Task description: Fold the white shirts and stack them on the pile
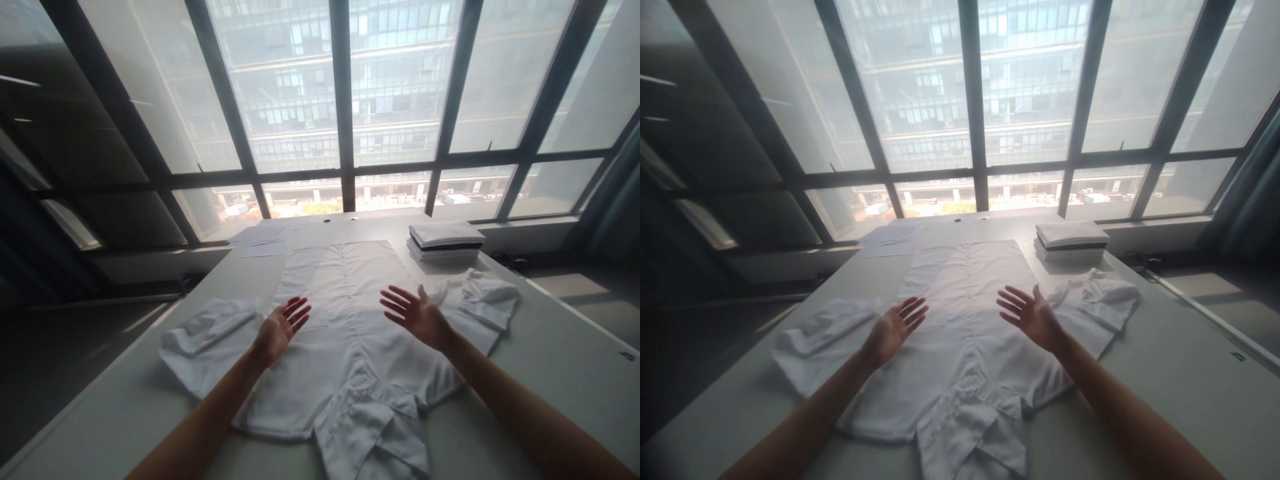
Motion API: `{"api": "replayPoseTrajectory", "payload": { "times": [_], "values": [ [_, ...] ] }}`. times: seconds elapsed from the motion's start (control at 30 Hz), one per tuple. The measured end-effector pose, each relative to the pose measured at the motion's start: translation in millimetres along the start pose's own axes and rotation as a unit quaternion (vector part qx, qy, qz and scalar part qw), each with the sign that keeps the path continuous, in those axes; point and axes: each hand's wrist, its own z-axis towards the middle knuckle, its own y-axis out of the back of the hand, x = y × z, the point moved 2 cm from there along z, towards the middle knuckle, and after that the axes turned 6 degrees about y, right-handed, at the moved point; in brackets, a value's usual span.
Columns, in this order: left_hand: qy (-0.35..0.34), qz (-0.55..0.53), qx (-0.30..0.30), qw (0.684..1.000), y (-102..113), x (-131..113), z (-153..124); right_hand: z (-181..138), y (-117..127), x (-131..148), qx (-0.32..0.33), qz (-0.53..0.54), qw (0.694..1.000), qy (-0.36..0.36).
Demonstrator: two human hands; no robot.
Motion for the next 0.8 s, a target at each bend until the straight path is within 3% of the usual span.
{"api": "replayPoseTrajectory", "payload": {
  "times": [0.1, 0.2, 0.4, 0.63, 0.8],
  "values": [
    [0.087, 0.024, 0.06, 0.994, -7, 13, -9, -11, -9, -15, 0.086, -0.023, 0.991, -0.102],
    [0.141, 0.04, 0.063, 0.987, -3, 21, -10, -10, 1, -20, 0.068, -0.035, 0.986, -0.148],
    [0.141, 0.017, 0.011, 0.99, 5, 21, 1, -1, 30, 5, -0.089, -0.028, 0.995, -0.038],
    [0.128, 0.027, 0.014, 0.991, 5, 22, 1, -13, 20, 14, 0.007, -0.061, 0.998, -0.014],
    [0.135, 0.019, -0.013, 0.991, 0, 20, -4, -7, 29, 3, -0.028, -0.096, 0.994, -0.035]
  ]
}}
